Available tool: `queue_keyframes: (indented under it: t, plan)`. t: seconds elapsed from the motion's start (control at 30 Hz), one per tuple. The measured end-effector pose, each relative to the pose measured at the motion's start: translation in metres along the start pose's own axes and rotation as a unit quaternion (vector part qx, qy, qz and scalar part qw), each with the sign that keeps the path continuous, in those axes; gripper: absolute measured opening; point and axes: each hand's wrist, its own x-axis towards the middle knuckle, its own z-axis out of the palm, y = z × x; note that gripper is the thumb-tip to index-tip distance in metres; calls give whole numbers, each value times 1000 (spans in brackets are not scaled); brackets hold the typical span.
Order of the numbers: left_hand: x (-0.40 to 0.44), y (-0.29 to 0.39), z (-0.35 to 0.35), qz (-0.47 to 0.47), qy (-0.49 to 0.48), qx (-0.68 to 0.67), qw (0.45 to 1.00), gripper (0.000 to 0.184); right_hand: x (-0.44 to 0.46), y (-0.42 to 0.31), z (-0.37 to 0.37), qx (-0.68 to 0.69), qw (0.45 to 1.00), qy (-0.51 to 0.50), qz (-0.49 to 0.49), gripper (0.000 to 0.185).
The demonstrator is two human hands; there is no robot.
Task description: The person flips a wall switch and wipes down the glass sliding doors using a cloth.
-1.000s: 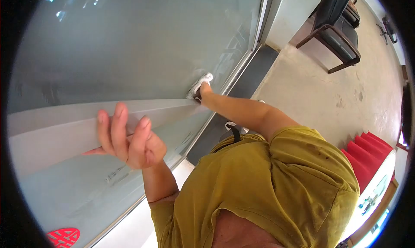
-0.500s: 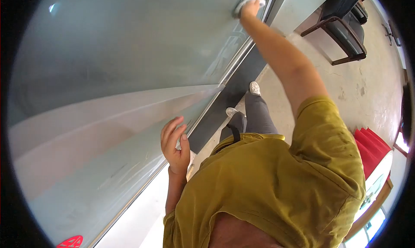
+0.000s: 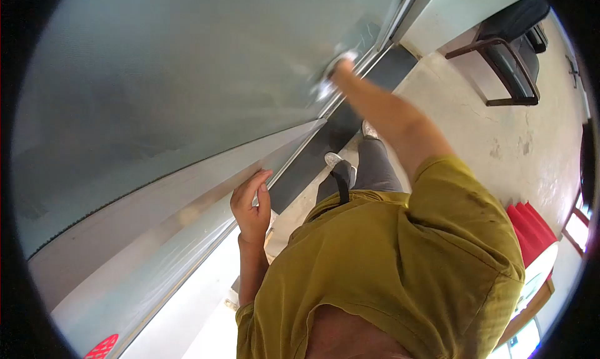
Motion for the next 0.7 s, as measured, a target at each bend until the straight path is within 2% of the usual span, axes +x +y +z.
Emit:
queue_keyframes:
  t: [0.07,0.1,0.13,0.2,0.3,0.4,0.5,0.53,0.6,0.63,0.7]
  plan:
    - [0,0,2,-13,8,-6,1000,21,1,-110,41,-107,982,44,-153,40]
    - [0,-1,2,-22,8,-13,1000,20,-42,-145,77,-99,981,68,-153,54]
    - [0,-1,2,-25,8,-11,1000,20,-69,-176,99,-104,977,53,-178,47]
    - [1,-3,3,-35,5,-23,999,20,-72,-190,107,-106,973,41,-202,41]
    - [0,-7,5,-33,10,-32,999,20,-32,-158,83,-59,960,55,-268,48]
    - [0,-6,8,-22,18,-23,999,20,0,-48,13,-74,977,61,-188,48]
    - [1,-3,7,-37,9,-1,999,20,7,74,-63,-75,996,43,1,47]
    - [0,-4,7,-37,7,-1,999,20,-16,106,-67,-89,991,65,72,47]
    - [-1,-5,8,-41,9,-10,999,21,-59,133,-59,-105,973,113,173,46]
    - [-1,-4,8,-42,11,-8,999,21,-66,133,-54,-106,970,113,189,46]
    - [0,-3,6,-46,6,0,999,21,-53,107,-41,-84,983,76,141,46]
